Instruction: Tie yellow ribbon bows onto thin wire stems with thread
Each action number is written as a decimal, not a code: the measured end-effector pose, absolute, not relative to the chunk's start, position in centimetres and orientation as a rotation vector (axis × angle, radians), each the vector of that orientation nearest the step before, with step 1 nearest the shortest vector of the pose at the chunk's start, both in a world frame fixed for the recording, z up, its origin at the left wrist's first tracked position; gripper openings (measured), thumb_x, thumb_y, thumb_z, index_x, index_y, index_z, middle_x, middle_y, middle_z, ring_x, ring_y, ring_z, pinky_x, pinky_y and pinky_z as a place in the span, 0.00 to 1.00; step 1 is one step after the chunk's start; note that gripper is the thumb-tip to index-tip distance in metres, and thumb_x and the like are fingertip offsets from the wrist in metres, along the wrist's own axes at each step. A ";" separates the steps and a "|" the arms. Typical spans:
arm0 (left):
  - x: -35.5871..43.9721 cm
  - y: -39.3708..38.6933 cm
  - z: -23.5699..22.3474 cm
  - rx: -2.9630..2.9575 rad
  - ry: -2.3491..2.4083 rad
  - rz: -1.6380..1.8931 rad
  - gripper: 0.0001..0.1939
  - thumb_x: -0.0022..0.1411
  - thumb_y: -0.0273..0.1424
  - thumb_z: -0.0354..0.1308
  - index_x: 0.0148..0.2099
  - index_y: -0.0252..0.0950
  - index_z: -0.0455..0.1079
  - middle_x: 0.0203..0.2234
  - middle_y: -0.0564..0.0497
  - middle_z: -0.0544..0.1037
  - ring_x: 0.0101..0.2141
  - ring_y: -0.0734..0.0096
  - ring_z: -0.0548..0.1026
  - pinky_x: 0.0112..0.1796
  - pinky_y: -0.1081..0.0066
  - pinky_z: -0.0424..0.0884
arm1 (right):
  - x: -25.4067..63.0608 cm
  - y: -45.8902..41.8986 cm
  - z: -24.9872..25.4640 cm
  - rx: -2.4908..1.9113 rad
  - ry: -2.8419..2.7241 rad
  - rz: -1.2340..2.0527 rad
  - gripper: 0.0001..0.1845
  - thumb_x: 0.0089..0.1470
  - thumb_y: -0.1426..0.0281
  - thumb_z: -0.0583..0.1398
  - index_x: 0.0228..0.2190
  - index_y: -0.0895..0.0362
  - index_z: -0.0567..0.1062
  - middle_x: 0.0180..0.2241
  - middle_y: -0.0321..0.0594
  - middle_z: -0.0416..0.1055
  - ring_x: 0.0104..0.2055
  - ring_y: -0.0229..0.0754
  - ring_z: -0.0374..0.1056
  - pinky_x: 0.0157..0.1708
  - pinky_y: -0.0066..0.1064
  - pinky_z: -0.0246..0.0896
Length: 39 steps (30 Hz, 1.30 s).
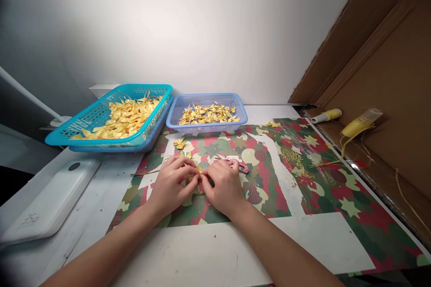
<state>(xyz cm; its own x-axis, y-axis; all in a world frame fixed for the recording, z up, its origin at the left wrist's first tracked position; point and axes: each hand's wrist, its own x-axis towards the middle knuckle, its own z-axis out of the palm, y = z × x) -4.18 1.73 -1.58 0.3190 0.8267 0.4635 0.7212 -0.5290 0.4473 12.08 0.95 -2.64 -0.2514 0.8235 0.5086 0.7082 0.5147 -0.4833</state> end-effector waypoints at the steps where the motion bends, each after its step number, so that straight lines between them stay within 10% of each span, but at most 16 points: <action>1: -4.2 1.8 -1.5 2.442 1.432 0.992 0.06 0.57 0.27 0.56 0.28 0.37 0.72 0.32 0.50 0.76 0.35 0.63 0.68 0.37 0.62 0.66 | 12.1 0.9 -2.6 -1.245 -2.022 0.193 0.10 0.56 0.72 0.57 0.23 0.56 0.73 0.24 0.33 0.73 0.30 0.38 0.64 0.39 0.36 0.42; 39: -4.4 2.4 -1.1 2.480 1.332 0.779 0.11 0.62 0.29 0.51 0.28 0.38 0.69 0.30 0.49 0.75 0.33 0.64 0.66 0.36 0.63 0.64 | 12.1 1.2 -2.7 -1.261 -2.078 0.112 0.10 0.59 0.73 0.55 0.28 0.55 0.74 0.26 0.34 0.74 0.31 0.38 0.64 0.41 0.37 0.42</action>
<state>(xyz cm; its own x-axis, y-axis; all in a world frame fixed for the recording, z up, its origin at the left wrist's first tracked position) -4.40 2.36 -1.12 0.4485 0.8235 0.3473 0.7067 -0.5647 0.4263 12.14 1.20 -2.72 -0.2871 0.8087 0.5134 0.7487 0.5238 -0.4063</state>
